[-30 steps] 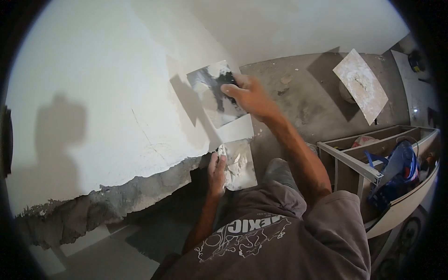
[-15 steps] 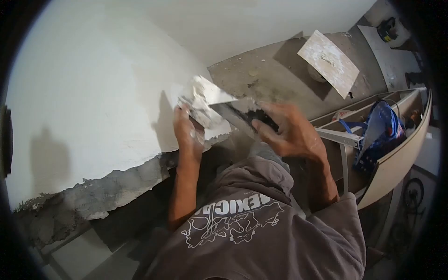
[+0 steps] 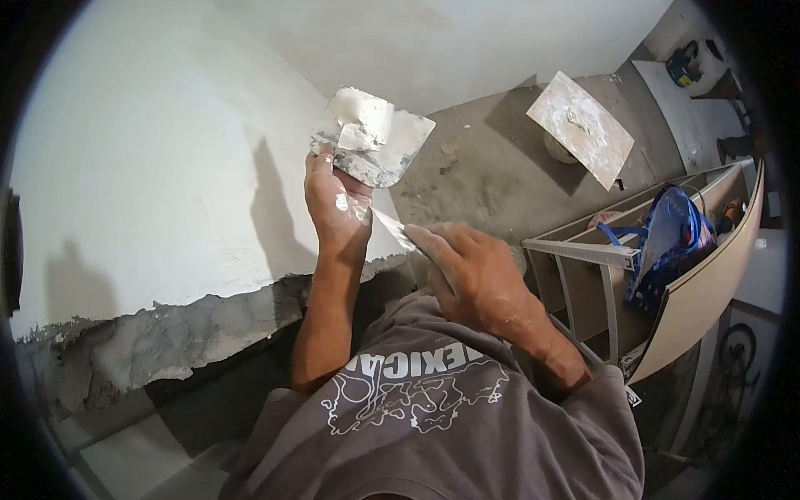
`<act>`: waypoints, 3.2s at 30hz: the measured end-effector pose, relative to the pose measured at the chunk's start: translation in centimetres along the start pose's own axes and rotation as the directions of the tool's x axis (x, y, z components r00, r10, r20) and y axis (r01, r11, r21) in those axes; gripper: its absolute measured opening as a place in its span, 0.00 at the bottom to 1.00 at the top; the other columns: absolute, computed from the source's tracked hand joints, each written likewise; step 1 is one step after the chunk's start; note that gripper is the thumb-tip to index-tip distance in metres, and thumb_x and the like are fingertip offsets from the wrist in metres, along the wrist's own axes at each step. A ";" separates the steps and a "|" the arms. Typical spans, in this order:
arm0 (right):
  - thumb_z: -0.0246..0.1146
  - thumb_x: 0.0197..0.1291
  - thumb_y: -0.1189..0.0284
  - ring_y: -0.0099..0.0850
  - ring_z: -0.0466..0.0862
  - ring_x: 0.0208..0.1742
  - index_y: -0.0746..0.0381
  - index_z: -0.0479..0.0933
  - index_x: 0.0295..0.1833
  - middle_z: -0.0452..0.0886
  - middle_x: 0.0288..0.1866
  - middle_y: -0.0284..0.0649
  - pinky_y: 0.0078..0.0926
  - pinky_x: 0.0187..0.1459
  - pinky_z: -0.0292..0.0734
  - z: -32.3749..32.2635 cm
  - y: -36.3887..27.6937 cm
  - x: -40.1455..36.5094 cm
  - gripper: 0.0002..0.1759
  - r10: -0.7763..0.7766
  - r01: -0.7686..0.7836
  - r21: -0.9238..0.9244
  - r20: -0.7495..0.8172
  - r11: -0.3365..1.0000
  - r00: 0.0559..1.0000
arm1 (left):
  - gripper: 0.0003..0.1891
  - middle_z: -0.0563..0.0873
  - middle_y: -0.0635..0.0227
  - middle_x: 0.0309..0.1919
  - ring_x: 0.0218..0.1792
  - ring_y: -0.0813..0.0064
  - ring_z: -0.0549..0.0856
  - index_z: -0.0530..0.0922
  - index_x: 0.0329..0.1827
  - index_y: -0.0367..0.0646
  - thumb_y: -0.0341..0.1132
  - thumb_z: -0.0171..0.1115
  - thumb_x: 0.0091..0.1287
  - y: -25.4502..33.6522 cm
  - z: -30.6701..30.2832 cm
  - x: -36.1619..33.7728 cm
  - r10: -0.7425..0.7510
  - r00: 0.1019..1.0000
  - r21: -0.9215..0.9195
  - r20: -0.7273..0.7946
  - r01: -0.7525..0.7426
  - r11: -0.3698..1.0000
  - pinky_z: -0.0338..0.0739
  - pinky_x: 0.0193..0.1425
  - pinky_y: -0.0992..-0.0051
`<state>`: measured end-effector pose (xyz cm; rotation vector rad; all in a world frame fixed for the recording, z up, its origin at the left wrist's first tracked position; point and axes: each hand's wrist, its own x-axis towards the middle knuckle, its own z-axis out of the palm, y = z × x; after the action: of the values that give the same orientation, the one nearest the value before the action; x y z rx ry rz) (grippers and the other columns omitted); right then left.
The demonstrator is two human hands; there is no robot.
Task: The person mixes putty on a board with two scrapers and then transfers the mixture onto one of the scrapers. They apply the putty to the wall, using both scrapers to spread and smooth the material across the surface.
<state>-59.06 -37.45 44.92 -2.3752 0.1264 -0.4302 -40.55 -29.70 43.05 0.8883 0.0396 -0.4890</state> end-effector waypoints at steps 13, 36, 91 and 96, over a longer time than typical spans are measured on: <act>0.65 0.56 0.79 0.46 0.85 0.43 0.68 0.74 0.61 0.82 0.48 0.52 0.40 0.43 0.80 -1.6 -0.2 0.1 0.25 0.038 -0.053 0.177 0.090 0.983 0.995 | 0.14 0.76 0.53 0.58 0.57 0.62 0.82 0.66 0.62 0.38 0.35 0.43 0.79 0.5 -0.3 1.1 0.130 0.982 0.087 -0.140 -0.118 0.989 0.84 0.57 0.59; 0.62 0.69 0.60 0.23 0.72 0.31 0.64 0.80 0.50 0.76 0.31 0.32 0.25 0.33 0.66 2.3 7.4 12.1 0.17 0.294 -0.242 0.561 -0.003 0.792 0.956 | 0.15 0.80 0.63 0.45 0.46 0.74 0.79 0.72 0.57 0.35 0.38 0.47 0.79 -5.9 -13.9 -5.3 0.090 0.985 0.661 -0.149 0.032 0.750 0.73 0.54 0.72; 0.59 0.60 0.69 0.28 0.77 0.29 0.72 0.78 0.38 0.77 0.25 0.43 0.36 0.32 0.71 23.9 10.2 23.9 0.14 0.397 -0.511 0.573 0.322 0.641 0.860 | 0.13 0.80 0.66 0.45 0.47 0.77 0.76 0.73 0.56 0.34 0.35 0.49 0.78 -10.8 -19.8 -7.2 -0.082 0.973 0.601 -0.216 0.199 0.774 0.71 0.56 0.75; 0.57 0.59 0.70 0.28 0.72 0.29 0.72 0.76 0.36 0.75 0.25 0.41 0.35 0.32 0.70 26.1 10.1 26.7 0.13 0.339 -0.508 0.576 0.381 0.641 0.860 | 0.11 0.79 0.67 0.43 0.45 0.79 0.75 0.74 0.53 0.35 0.34 0.50 0.78 -10.6 -19.9 -7.5 -0.070 0.971 0.580 -0.230 0.194 0.791 0.72 0.54 0.76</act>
<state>-24.84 -33.93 27.29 -1.5862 0.3574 0.0598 -48.39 -17.38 24.35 1.5730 0.1357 -0.5534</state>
